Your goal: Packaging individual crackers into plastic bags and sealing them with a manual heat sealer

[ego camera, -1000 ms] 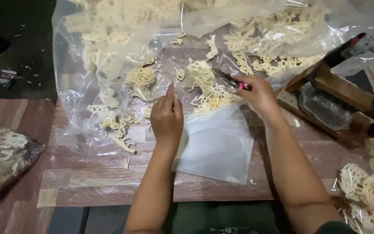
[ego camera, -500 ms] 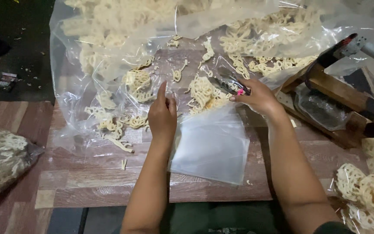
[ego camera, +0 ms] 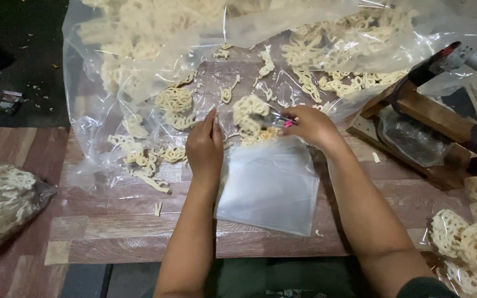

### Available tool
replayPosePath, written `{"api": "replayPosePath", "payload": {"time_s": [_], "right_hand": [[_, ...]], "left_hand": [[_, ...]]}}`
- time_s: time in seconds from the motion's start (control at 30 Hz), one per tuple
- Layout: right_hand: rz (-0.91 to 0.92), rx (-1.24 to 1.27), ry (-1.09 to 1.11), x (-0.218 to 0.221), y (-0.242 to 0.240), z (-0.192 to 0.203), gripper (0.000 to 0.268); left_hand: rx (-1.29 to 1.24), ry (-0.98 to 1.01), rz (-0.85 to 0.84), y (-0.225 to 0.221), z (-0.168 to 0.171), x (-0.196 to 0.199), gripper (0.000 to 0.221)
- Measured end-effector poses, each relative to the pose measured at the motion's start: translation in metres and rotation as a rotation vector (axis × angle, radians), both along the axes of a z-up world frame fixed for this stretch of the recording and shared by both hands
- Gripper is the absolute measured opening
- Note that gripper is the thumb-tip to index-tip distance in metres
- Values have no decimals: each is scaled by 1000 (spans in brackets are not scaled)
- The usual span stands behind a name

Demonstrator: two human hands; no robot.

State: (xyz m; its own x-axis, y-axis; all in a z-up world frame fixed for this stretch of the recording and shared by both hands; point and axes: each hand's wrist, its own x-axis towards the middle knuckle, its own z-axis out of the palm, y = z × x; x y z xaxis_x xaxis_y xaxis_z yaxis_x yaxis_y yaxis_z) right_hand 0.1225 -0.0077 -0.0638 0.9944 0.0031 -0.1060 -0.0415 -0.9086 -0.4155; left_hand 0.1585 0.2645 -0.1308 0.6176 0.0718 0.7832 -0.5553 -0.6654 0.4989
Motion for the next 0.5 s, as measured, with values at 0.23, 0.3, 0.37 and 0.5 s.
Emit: {"api": "replayPosePath", "payload": {"time_s": [0.23, 0.3, 0.37, 0.5], "right_hand": [[53, 197, -188, -50, 11, 40, 53], [171, 151, -116, -55, 24, 38, 52], [128, 104, -43, -50, 47, 53, 49], [102, -99, 41, -38, 65, 61, 46]], "left_hand": [[-13, 22, 6, 4, -5, 4, 21], [13, 48, 17, 2, -4, -1, 25], [38, 42, -11, -3, 3, -5, 28], [99, -23, -75, -18, -28, -3, 38]]}}
